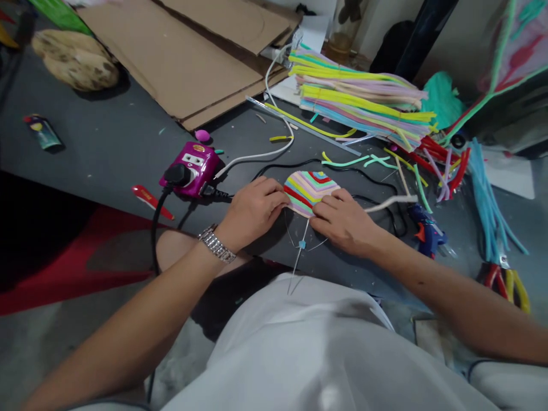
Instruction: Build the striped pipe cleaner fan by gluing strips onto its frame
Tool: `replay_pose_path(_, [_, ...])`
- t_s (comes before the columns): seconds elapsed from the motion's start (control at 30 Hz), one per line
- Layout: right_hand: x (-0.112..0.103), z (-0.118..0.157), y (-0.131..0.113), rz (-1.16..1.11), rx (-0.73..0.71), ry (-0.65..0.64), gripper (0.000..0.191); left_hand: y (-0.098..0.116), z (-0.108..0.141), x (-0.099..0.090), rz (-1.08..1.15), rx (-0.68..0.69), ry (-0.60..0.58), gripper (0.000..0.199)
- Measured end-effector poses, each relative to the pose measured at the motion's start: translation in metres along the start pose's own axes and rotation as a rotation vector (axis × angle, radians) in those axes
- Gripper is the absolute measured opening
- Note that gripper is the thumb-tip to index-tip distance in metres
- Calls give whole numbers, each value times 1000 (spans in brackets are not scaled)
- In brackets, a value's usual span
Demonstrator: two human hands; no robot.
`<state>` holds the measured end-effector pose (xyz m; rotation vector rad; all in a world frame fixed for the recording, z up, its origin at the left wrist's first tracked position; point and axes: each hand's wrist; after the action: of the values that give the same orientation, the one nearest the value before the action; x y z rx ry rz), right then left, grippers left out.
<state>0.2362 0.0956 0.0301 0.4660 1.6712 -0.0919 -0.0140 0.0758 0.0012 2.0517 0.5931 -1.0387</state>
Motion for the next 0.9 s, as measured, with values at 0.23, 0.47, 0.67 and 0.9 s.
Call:
replay_pose_path(0.23, [-4,-11,22,1,-216,-6,34,-4,-1,2,9,1,-23,21])
replay_pose_path(0.47, [3,-16,38,-125,-266,-52,26,15,0,-4,-99,-25,0,23])
replay_pose_path(0.67, [15,-8,38,-247,-168,-63,24,58,11,4,-104,8,-62,26])
replay_pose_path(0.9, [20,-2,31,-293,-104,0,27,64,16,13,-161,-9,-125,25])
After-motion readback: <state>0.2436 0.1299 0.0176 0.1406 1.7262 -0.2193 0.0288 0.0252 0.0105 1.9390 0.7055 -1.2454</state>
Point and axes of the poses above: each hand's wrist, its own z-axis away from the middle knuckle, its own x-axis out of the palm, y = z × x, and after that the axes turned 6 degrees about z, right-handed
